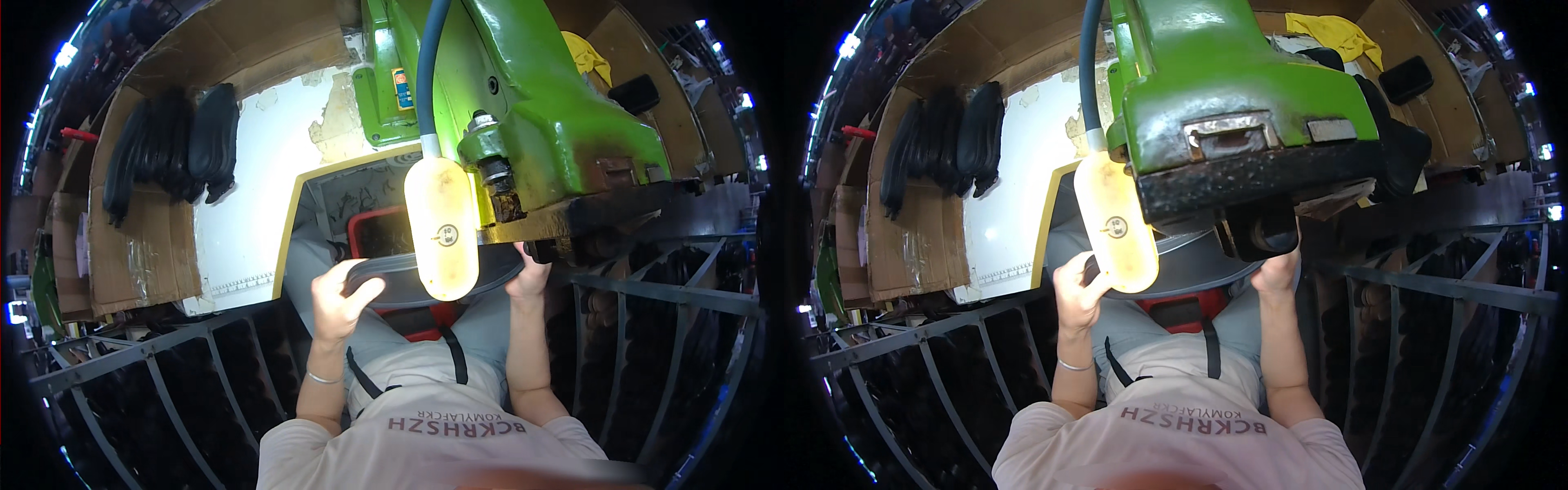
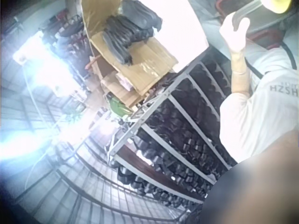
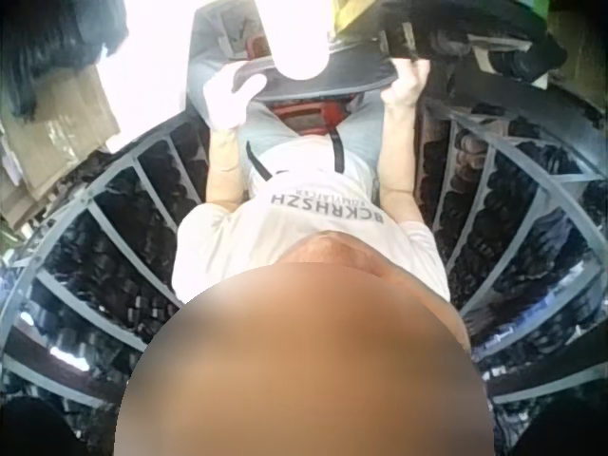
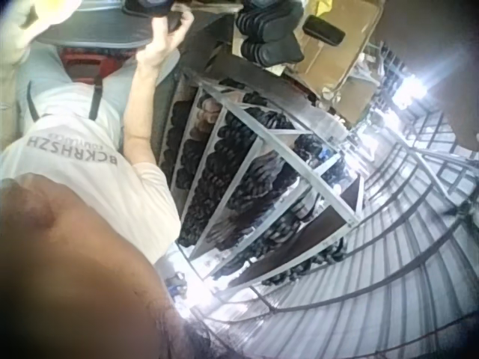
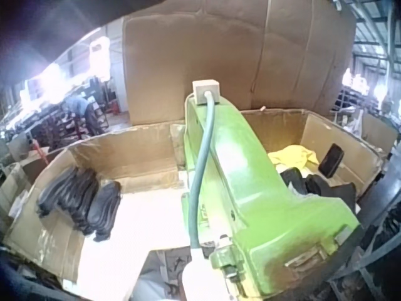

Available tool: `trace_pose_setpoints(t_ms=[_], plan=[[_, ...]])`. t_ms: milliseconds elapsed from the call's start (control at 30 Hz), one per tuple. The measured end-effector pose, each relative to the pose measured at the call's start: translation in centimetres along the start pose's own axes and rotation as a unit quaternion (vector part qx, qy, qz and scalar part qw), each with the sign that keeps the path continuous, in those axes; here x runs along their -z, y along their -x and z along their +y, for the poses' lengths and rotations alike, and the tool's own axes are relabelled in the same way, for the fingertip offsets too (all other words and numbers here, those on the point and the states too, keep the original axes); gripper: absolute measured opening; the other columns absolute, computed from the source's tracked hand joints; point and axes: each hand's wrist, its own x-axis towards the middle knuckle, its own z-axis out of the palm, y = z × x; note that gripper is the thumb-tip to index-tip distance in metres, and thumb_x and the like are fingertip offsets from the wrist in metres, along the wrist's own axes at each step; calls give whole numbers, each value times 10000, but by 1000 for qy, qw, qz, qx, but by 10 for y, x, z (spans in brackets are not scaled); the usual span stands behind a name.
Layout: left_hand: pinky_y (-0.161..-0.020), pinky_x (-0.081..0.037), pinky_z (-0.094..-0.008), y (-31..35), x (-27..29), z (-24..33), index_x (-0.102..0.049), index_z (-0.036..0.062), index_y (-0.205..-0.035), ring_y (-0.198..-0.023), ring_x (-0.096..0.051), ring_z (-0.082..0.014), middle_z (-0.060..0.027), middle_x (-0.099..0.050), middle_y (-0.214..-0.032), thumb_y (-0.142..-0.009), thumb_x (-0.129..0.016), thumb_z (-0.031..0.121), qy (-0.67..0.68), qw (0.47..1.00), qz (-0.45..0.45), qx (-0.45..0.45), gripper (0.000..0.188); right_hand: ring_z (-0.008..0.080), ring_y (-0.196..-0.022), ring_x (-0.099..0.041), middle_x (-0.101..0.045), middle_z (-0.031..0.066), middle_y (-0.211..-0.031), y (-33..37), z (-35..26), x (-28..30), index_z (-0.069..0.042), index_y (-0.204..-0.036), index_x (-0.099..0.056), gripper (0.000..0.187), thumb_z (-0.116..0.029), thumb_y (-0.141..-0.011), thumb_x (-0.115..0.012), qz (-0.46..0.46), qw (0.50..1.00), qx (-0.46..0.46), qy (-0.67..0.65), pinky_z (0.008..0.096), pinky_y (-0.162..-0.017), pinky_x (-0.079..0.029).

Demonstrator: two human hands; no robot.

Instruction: Manually feed and guide shoe sole components through a skiving or shaving machine to thin the edges.

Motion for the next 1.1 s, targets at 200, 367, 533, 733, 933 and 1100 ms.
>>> trace_pose_setpoints(t_ms=[200, 367, 533, 733, 933, 1100], plan=[[-718, -502, -229, 25, 8, -14, -636, -64, -975, -773, -615, -97, -75, -670, -877, -737, -707, -51, -16, 999, 42, -22, 249, 197, -1063, -535, -548, 90, -1168, 4, 8, -4, 10, -1223, -484, 436, 0, -793, -555, -20, 993, 70, 92, 330, -963, -394], [-667, -521, -252, 1, -69, 6, -637, -69, -958, -762, -643, -119, -123, -682, -854, -740, -697, -43, -123, 986, 1, -114, 228, 198, -1071, -539, -542, 111, -1179, -43, -39, 28, 26, -1239, -450, 397, -3, -845, -494, 20, 995, 87, 53, 335, -941, -424], [-606, -499, -270, -24, -87, -27, -625, -68, -922, -678, -636, -129, -136, -663, -772, -788, -619, 32, -129, 957, 11, -259, 167, 174, -999, -573, -577, 90, -1120, -68, -56, 38, 16, -1204, -482, 372, 37, -833, -499, 16, 997, 74, 34, 296, -874, -450], [-684, -496, -240, -15, -46, 11, -635, -65, -939, -725, -614, -116, -90, -666, -839, -779, -667, -2, -4, 994, -5, -105, 175, 183, -1018, -562, -563, 103, -1133, -26, -32, 9, 18, -1248, -435, 437, 69, -816, -468, 24, 999, 27, 20, 295, -900, -437], [-692, -475, -218, 4, 4, 4, -613, -71, -934, -732, -589, -102, -67, -647, -826, -793, -671, 15, 30, 999, 34, -7, 175, 171, -986, -561, -559, 87, -1105, 9, -13, -33, 18, -1214, -467, 421, 8, -798, -535, -14, 999, 3, 34, 300, -871, -450], [-698, -468, -219, 41, 34, -28, -602, -54, -903, -738, -578, -89, -57, -639, -828, -785, -717, 52, 53, 998, 34, 13, 196, 190, -1036, -543, -547, 104, -1135, 16, -4, -44, 17, -1222, -451, 464, 32, -772, -566, -87, 991, -18, 104, 319, -930, -418]])
